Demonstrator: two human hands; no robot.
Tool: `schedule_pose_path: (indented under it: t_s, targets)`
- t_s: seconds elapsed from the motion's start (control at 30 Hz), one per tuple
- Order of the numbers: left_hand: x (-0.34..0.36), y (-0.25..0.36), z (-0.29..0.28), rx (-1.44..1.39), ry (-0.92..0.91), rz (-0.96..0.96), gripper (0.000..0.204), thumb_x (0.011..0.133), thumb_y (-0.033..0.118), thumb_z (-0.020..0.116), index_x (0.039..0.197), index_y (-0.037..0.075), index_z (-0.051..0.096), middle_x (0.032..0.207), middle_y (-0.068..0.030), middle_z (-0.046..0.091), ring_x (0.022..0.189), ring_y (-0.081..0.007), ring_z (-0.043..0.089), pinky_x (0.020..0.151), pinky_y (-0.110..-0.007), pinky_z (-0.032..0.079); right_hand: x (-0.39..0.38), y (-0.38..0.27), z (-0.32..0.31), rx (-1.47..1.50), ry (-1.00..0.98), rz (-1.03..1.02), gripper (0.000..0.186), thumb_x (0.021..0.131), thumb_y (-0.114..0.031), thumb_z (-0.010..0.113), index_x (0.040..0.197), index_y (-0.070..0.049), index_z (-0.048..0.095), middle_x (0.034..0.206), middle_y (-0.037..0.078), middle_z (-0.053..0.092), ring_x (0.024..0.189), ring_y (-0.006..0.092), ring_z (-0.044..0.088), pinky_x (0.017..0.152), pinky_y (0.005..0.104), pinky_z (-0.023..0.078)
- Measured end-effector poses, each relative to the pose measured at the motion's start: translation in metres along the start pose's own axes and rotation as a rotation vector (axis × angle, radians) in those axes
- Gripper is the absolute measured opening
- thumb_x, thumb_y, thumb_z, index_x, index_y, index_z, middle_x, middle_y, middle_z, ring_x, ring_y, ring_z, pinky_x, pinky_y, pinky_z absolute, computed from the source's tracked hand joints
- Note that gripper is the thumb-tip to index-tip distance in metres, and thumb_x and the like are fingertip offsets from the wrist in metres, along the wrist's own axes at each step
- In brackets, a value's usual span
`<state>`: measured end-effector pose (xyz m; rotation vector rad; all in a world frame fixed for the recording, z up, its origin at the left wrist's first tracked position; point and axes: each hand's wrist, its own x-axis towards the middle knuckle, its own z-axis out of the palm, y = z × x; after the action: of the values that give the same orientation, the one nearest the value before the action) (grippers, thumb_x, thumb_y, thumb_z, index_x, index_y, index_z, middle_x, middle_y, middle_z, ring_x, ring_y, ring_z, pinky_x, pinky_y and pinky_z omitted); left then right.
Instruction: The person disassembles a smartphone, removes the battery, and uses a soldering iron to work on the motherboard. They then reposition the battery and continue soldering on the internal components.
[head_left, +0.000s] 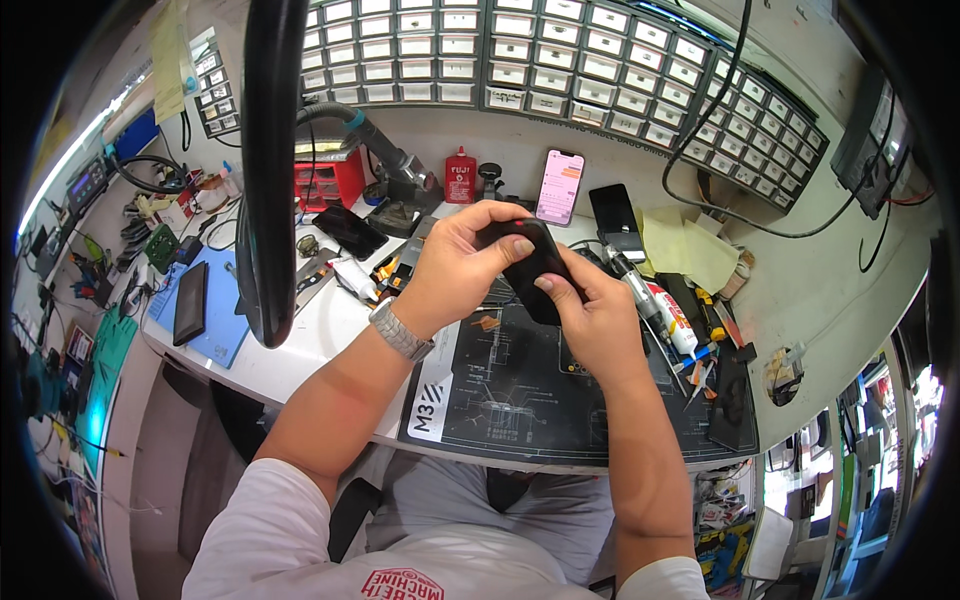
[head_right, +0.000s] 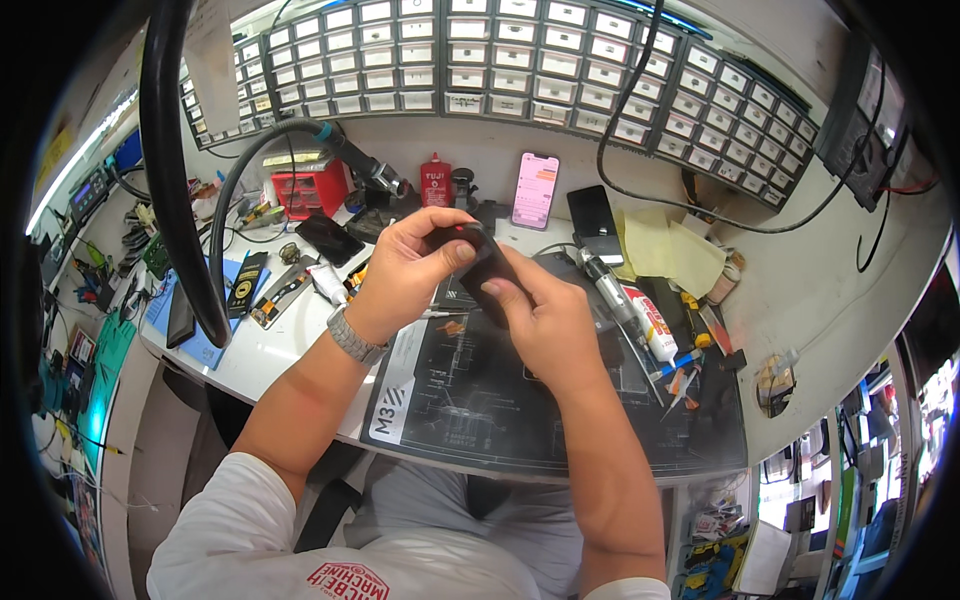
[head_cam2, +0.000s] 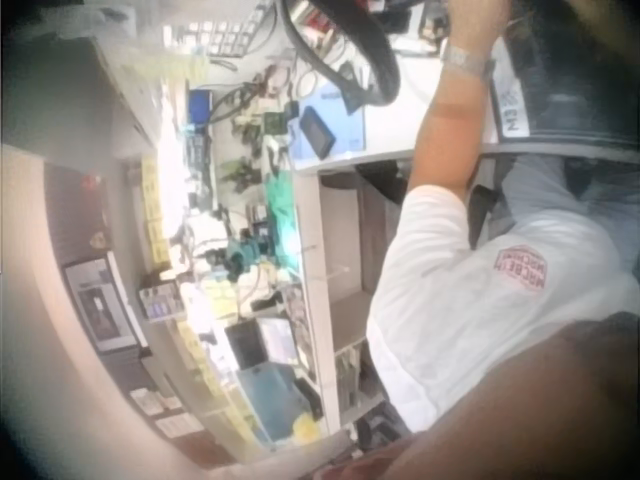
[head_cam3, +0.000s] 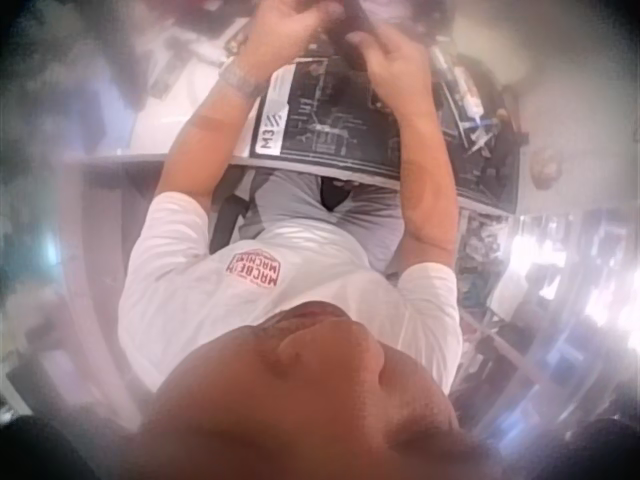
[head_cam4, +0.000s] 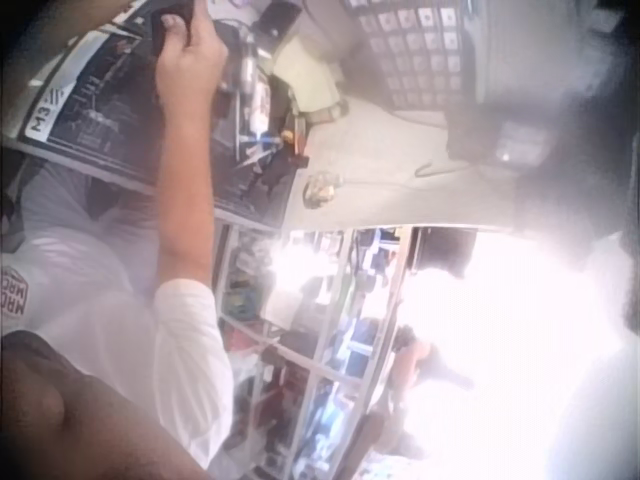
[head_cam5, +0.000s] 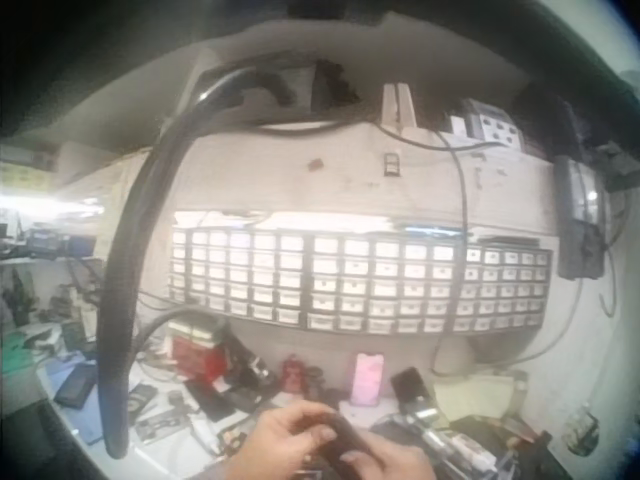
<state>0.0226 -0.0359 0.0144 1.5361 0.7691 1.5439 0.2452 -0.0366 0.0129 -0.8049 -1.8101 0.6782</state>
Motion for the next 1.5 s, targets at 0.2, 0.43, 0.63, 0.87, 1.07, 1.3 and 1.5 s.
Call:
schedule_pose_path:
  t_s: [0.2,0.43,0.63,0.87,1.07,1.3,1.5]
  targets:
    - [0.007,-0.002,-0.022,-0.037,0.046,0.005,0.028,0.108,0.008,0.085,0.135,0.006,0.077,0.126,-0.0027,0.08,0.115,-0.0106,0.071,0.105,-0.029,0.058,0.001,-0.001,-0.011,-0.171,-0.07,0.007,0.039,0.107,-0.013,0.082,0.145,-0.005,0.079,0.108,0.022,0.085,0.092,0.0333,0.085,0.085,0.0416,0.063]
    - [0.004,0.008,-0.02,0.549,-0.094,0.295,0.024,0.102,0.002,0.087,0.123,0.006,0.078,0.117,-0.0011,0.078,0.112,-0.0136,0.07,0.106,-0.033,0.056,0.001,0.01,-0.012,-0.348,-0.024,-0.196,0.039,0.105,-0.012,0.084,0.143,-0.007,0.08,0.108,0.019,0.085,0.09,0.0371,0.082,0.084,0.0418,0.064]
    - [0.006,0.0,-0.028,0.207,0.021,0.116,0.023,0.103,0.005,0.088,0.123,0.008,0.076,0.117,0.0005,0.077,0.113,-0.0098,0.068,0.105,-0.028,0.056,0.006,0.004,-0.019,-0.128,0.04,-0.13,0.036,0.103,-0.008,0.084,0.139,-0.006,0.082,0.105,0.016,0.087,0.09,0.0265,0.083,0.083,0.0374,0.062]
    - [0.014,-0.009,-0.028,-0.043,0.014,-0.022,0.065,0.103,0.027,0.094,0.157,0.007,0.065,0.141,-0.0065,0.073,0.132,-0.0143,0.069,0.115,-0.035,0.057,0.006,0.009,-0.027,-0.095,0.078,-0.05,0.028,0.103,-0.004,0.083,0.131,-0.001,0.083,0.106,0.017,0.087,0.089,0.027,0.083,0.083,0.0357,0.061]
    - [-0.001,-0.036,-0.001,-0.834,-0.08,-0.216,0.071,0.115,0.065,0.063,0.155,0.006,0.06,0.16,-0.0226,0.066,0.149,-0.0391,0.065,0.129,-0.058,0.051,0.0,0.004,0.015,-0.493,0.142,-0.497,0.033,0.101,-0.002,0.084,0.134,-0.005,0.085,0.122,0.018,0.087,0.113,0.0315,0.085,0.101,0.04,0.065]
    - [0.003,-0.028,-0.009,-0.543,-0.002,-0.261,0.045,0.12,0.023,0.065,0.159,-0.001,0.06,0.152,-0.0206,0.074,0.139,-0.031,0.075,0.116,-0.05,0.064,-0.003,0.003,0.01,-0.258,-0.013,-0.294,0.073,0.101,-0.026,0.091,0.165,-0.003,0.064,0.168,0.024,0.06,0.154,0.0418,0.062,0.118,0.0474,0.058]
    - [0.002,-0.033,-0.004,-0.374,0.05,-0.22,0.036,0.116,0.02,0.074,0.144,-0.001,0.071,0.135,-0.0158,0.081,0.122,-0.0253,0.081,0.106,-0.046,0.067,0.011,0.024,-0.012,0.373,-0.31,0.498,0.049,0.117,-0.029,0.074,0.148,0.009,0.07,0.116,0.015,0.084,0.089,0.0252,0.086,0.08,0.0328,0.068]
